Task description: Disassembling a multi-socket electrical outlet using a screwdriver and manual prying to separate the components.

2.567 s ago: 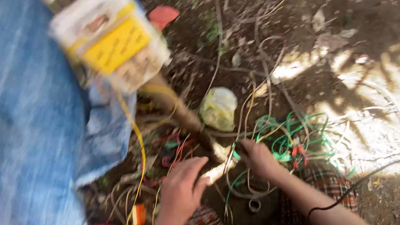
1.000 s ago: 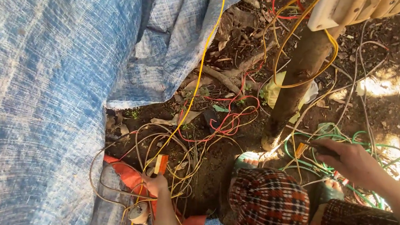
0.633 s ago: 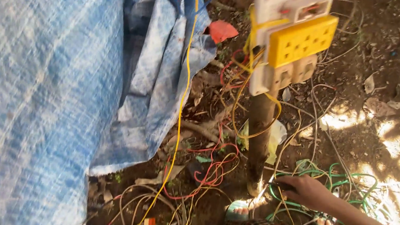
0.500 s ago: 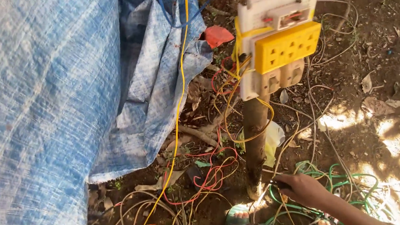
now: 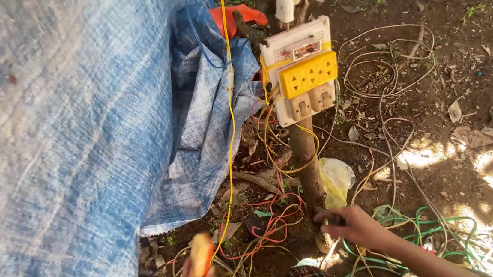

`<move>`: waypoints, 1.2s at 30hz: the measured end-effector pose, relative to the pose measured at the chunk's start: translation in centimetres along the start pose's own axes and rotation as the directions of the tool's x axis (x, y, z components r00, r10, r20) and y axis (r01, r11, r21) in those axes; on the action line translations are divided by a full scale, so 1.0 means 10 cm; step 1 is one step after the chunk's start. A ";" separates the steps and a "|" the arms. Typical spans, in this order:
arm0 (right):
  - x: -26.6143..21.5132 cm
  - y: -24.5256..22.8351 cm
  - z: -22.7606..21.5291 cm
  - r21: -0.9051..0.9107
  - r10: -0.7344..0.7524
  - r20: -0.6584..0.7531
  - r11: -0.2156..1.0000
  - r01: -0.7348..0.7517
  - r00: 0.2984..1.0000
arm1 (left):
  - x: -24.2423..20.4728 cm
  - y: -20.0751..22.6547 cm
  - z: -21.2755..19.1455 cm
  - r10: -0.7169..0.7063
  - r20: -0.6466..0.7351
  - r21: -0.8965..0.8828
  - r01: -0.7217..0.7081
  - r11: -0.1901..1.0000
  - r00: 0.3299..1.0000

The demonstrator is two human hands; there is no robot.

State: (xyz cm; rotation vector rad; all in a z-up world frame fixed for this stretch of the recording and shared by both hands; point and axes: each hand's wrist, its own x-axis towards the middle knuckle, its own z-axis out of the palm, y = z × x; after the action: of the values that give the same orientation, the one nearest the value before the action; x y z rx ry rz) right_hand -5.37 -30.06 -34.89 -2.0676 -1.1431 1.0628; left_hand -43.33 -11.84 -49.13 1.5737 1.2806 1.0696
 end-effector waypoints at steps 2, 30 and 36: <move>-0.07 -0.11 -0.05 0.141 0.042 -0.029 0.989 -0.037 0.999 | 0.07 0.75 0.42 0.035 -0.006 -0.033 -0.035 0.999 0.999; -0.26 0.27 -0.67 0.934 0.088 -0.135 0.345 0.097 0.987 | -0.40 2.96 1.93 0.545 0.529 -0.203 -0.527 0.825 0.650; -0.22 0.39 -0.58 0.954 0.083 -0.103 0.290 0.075 0.991 | -0.37 2.72 2.03 0.168 0.589 -0.454 0.152 0.878 0.790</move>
State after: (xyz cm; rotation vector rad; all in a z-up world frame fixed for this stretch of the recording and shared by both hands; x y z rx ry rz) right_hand 0.46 -34.33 -33.86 -1.0679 -0.1890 1.1545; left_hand -16.73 -21.09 -29.88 1.3612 0.5000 0.6995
